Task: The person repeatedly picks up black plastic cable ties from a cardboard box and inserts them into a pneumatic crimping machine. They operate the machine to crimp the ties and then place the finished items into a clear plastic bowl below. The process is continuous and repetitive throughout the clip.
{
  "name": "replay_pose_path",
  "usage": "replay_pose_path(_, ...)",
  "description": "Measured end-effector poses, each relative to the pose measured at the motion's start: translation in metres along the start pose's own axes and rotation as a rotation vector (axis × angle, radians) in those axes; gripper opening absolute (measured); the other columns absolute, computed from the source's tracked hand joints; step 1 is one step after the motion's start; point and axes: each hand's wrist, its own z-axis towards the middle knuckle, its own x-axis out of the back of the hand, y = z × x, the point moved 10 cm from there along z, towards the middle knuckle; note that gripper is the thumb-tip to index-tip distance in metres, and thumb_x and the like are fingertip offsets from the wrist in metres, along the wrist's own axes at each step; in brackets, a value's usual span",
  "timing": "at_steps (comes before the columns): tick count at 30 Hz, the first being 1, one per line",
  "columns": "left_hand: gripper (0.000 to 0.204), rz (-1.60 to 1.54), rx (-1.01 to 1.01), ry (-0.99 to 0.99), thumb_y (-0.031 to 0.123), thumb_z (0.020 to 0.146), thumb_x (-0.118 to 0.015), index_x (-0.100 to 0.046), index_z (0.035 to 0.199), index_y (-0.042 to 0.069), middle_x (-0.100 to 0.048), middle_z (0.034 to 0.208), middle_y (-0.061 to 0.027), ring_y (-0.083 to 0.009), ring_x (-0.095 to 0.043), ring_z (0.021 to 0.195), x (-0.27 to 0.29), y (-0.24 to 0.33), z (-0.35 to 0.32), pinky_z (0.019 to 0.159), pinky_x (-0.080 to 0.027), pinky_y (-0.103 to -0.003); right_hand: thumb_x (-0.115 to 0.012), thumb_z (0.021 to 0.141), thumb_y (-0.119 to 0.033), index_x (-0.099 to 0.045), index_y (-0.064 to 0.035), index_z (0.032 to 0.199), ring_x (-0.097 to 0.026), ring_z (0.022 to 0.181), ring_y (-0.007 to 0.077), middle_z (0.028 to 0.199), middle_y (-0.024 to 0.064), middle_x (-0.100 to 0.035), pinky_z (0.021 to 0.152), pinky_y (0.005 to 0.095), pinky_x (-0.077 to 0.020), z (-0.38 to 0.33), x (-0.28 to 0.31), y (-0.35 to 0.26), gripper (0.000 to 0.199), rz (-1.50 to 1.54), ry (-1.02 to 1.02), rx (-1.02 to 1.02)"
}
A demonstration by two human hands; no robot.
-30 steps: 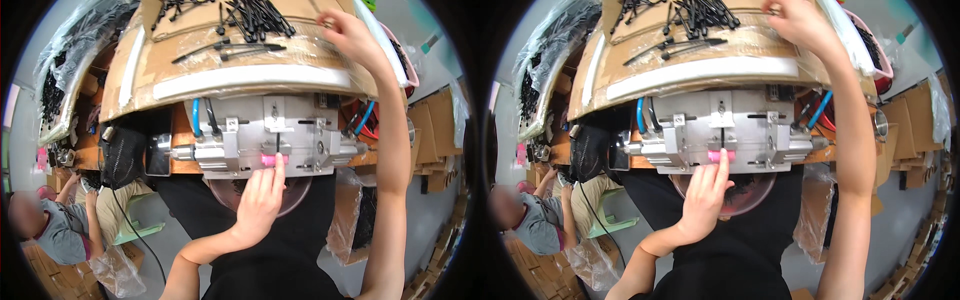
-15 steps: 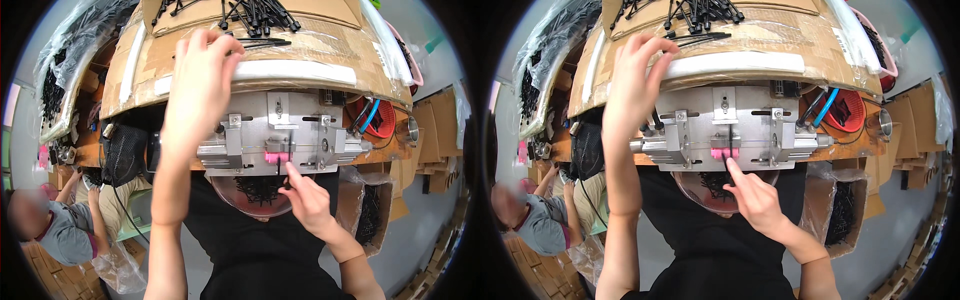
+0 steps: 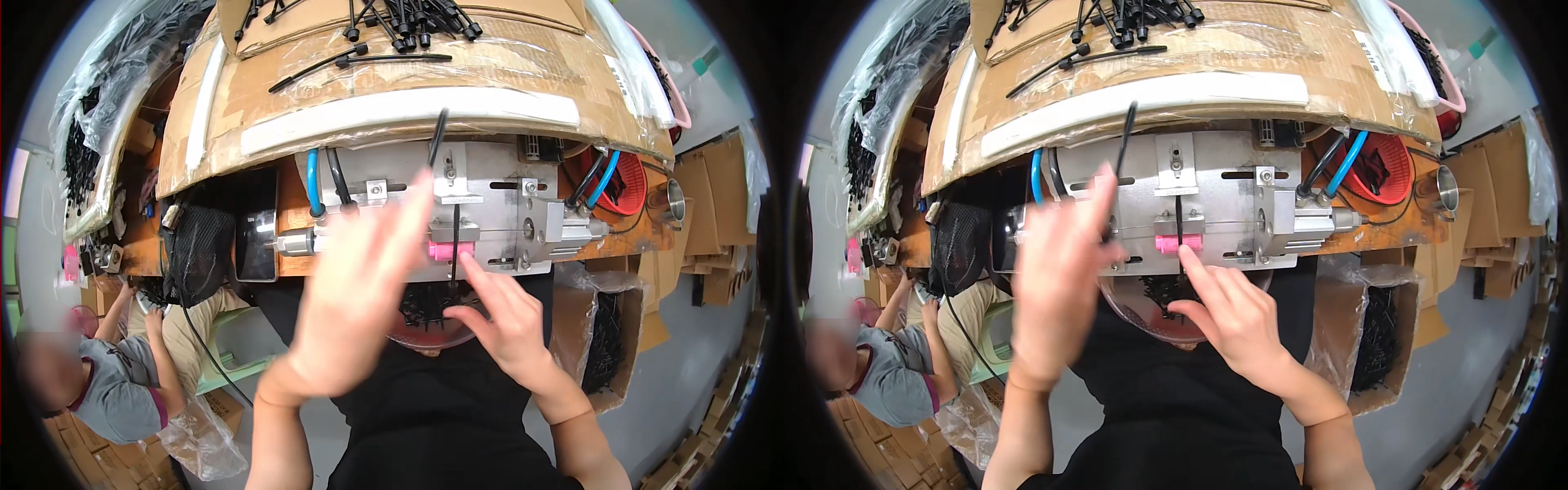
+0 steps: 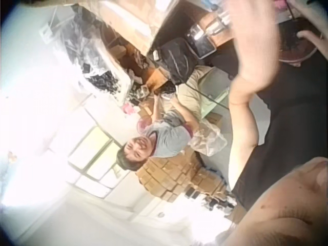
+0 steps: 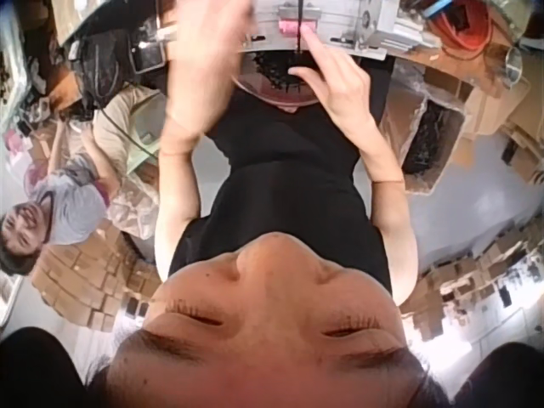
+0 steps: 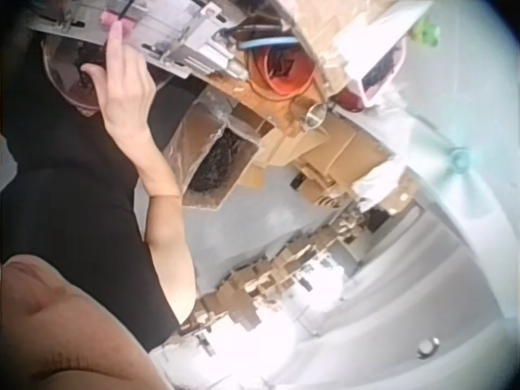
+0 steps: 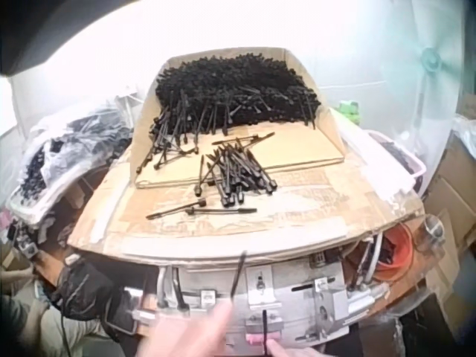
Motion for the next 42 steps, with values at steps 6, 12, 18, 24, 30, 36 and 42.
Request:
replay_pose_path(6, 0.066, 0.182, 0.008, -0.135, 0.003, 0.075, -0.061, -0.045, 0.138, -0.008, -0.05, 0.096, -0.0082, -0.0203, -0.051, 0.084, -0.086, 0.029, -0.07, 0.072, -0.046, -0.029, -0.084, 0.069, -0.01, -0.062, 0.0043, 0.12, -0.065, 0.069, 0.0217, 0.086, 0.0121, -0.067, 0.058, 0.0309, -0.0517, -0.007, 0.043, 0.005, 0.057, -0.017, 0.078, -0.129)
replay_pose_path(12, 0.065, 0.215, 0.087, -0.18, 0.002, 0.079, -0.064, -0.043, 0.139, -0.008, -0.05, 0.094, -0.0082, -0.0214, -0.051, 0.083, -0.097, 0.027, -0.06, 0.075, -0.045, -0.031, -0.083, 0.071, -0.015, -0.062, 0.004, 0.121, -0.066, 0.072, 0.0225, 0.086, 0.0136, -0.067, 0.06, 0.0302, -0.0524, -0.012, 0.05, 0.01, 0.057, 0.017, 0.066, -0.21)
replay_pose_path(18, 0.071, 0.078, 0.072, -0.182, 0.014, 0.079, -0.07, -0.042, 0.14, -0.007, -0.052, 0.094, -0.0112, -0.0255, -0.053, 0.088, -0.078, 0.022, -0.048, 0.08, -0.047, -0.036, -0.082, 0.071, -0.008, -0.064, 0.0029, 0.118, -0.066, 0.073, 0.0251, 0.085, 0.0126, -0.067, 0.061, 0.0329, -0.0524, 0.013, 0.059, 0.002, 0.051, -0.042, 0.089, -0.031)
replay_pose_path(24, 0.029, 0.13, -0.113, 0.321, 0.008, 0.085, -0.065, -0.059, 0.112, 0.001, -0.058, 0.1, -0.0181, -0.036, -0.054, 0.099, 0.008, -0.027, 0.124, 0.086, -0.045, -0.043, -0.069, 0.081, -0.004, -0.066, -0.0029, 0.1, -0.064, 0.085, 0.0332, 0.092, 0.0144, -0.067, 0.073, 0.0403, -0.051, 0.18, 0.081, 0.003, 0.02, -0.299, 0.312, 0.376)
replay_pose_path(30, 0.014, 0.003, -0.11, -0.076, 0.011, 0.083, -0.072, -0.069, 0.092, 0.002, -0.066, 0.082, -0.0106, -0.0218, -0.063, 0.079, -0.018, -0.093, 0.196, 0.072, -0.05, -0.033, -0.07, 0.079, -0.008, -0.064, -0.0019, 0.097, -0.064, 0.082, 0.0339, 0.084, 0.0155, -0.066, 0.071, 0.0421, -0.0504, 0.282, 0.039, 0.063, 0.02, -0.335, -0.161, 0.265)
replay_pose_path(36, 0.023, -0.878, 0.259, -0.158, 0.021, 0.1, -0.056, -0.061, 0.114, 0.003, -0.061, 0.094, -0.0016, -0.0078, -0.056, 0.082, 0.035, -0.15, 0.231, 0.073, -0.048, -0.021, -0.06, 0.095, -0.02, -0.068, -0.0027, 0.104, -0.049, 0.066, 0.0034, 0.072, -0.0037, -0.057, 0.056, 0.0202, -0.04, 0.279, 0.116, 0.074, 0.021, 0.028, -0.147, 0.005)
replay_pose_path(42, 0.024, -0.757, 0.096, 0.227, 0.016, 0.096, -0.061, -0.061, 0.114, 0.0, -0.062, 0.099, -0.005, -0.0136, -0.057, 0.082, 0.097, -0.115, 0.17, 0.074, -0.049, -0.026, -0.057, 0.095, -0.017, -0.063, -0.0029, 0.105, -0.058, 0.069, 0.0135, 0.081, 0.0074, -0.064, 0.061, 0.0246, -0.0458, 0.256, 0.157, 0.082, 0.018, 0.698, 0.002, -0.122)
